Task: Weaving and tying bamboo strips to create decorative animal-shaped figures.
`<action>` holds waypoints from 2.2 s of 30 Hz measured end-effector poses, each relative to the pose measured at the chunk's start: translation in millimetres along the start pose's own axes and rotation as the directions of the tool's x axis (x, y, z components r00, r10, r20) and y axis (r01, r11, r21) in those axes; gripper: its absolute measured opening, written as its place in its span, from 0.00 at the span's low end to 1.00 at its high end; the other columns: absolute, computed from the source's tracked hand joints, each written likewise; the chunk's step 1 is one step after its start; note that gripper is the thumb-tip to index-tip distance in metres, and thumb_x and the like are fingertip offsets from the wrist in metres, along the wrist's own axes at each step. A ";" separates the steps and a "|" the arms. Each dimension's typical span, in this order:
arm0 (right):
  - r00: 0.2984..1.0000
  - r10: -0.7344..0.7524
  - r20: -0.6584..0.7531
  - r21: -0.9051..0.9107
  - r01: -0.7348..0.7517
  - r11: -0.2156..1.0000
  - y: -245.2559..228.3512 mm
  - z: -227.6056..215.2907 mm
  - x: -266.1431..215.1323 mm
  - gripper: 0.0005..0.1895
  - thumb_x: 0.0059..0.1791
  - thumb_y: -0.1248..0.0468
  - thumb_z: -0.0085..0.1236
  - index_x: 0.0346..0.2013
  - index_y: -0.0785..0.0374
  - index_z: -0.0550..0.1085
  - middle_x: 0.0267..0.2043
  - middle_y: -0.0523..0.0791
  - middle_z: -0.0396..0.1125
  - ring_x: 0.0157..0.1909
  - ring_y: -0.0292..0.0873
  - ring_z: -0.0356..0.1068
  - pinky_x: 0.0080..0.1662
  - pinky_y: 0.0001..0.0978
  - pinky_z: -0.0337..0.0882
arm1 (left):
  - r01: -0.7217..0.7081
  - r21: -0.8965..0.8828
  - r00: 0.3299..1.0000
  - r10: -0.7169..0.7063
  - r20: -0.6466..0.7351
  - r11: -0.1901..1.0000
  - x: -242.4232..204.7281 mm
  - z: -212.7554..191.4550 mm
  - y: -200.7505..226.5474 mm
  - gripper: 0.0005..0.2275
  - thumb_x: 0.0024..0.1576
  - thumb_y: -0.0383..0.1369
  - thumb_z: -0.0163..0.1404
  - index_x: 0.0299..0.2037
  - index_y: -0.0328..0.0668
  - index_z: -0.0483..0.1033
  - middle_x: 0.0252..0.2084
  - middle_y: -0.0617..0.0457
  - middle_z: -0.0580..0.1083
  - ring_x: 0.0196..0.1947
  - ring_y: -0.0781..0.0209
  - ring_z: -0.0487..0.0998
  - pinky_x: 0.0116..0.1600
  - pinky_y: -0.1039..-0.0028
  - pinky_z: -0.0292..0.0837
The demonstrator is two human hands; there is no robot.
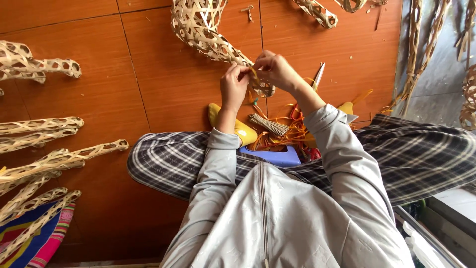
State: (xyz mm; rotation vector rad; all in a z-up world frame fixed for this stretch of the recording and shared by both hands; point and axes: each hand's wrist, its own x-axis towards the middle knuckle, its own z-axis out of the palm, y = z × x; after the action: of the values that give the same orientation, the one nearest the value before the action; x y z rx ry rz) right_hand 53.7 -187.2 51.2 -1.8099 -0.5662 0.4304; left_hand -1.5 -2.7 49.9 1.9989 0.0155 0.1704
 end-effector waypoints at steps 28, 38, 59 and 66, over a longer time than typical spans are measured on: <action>0.957 -0.276 -0.091 -0.503 0.195 0.842 -34.4 31.9 1.7 0.07 0.46 0.70 0.63 0.38 0.66 0.75 0.39 0.51 0.65 0.44 0.55 0.68 0.45 0.44 0.71 | 0.257 -0.109 0.959 -0.267 -0.092 0.960 -7.5 11.0 -0.4 0.17 0.55 0.21 0.56 0.55 0.36 0.72 0.34 0.48 0.82 0.33 0.60 0.84 0.40 0.72 0.79; 0.910 0.414 -0.036 -0.016 -0.414 0.910 -4.3 28.6 25.2 0.08 0.51 0.65 0.57 0.38 0.68 0.78 0.32 0.50 0.74 0.32 0.44 0.74 0.37 0.36 0.74 | 0.188 0.257 0.980 -0.162 -0.119 0.948 -19.8 18.8 -1.8 0.05 0.59 0.27 0.56 0.43 0.37 0.77 0.40 0.44 0.79 0.38 0.48 0.82 0.41 0.63 0.77; 0.900 0.053 -0.433 -0.427 -0.257 0.867 -44.8 57.0 -21.4 0.04 0.50 0.67 0.61 0.37 0.62 0.74 0.36 0.50 0.72 0.37 0.55 0.74 0.40 0.48 0.73 | 0.648 -0.393 0.760 -0.588 0.279 0.652 -17.1 9.1 -23.9 0.08 0.61 0.33 0.54 0.34 0.37 0.80 0.28 0.51 0.78 0.24 0.65 0.76 0.31 0.77 0.72; 0.901 0.201 -0.386 0.299 -0.084 0.951 6.5 72.5 -69.8 0.04 0.54 0.69 0.56 0.41 0.67 0.77 0.40 0.49 0.73 0.42 0.46 0.74 0.42 0.38 0.72 | 0.709 -0.524 0.691 -0.614 0.381 0.472 -22.0 16.1 -52.9 0.06 0.61 0.29 0.57 0.36 0.32 0.82 0.28 0.53 0.79 0.22 0.71 0.70 0.26 0.81 0.59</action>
State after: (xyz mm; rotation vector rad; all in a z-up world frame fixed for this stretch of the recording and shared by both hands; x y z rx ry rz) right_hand -42.3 -172.6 24.1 -1.6114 -0.0706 0.2002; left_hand -17.7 3.2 -7.1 1.1683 0.5827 -0.4403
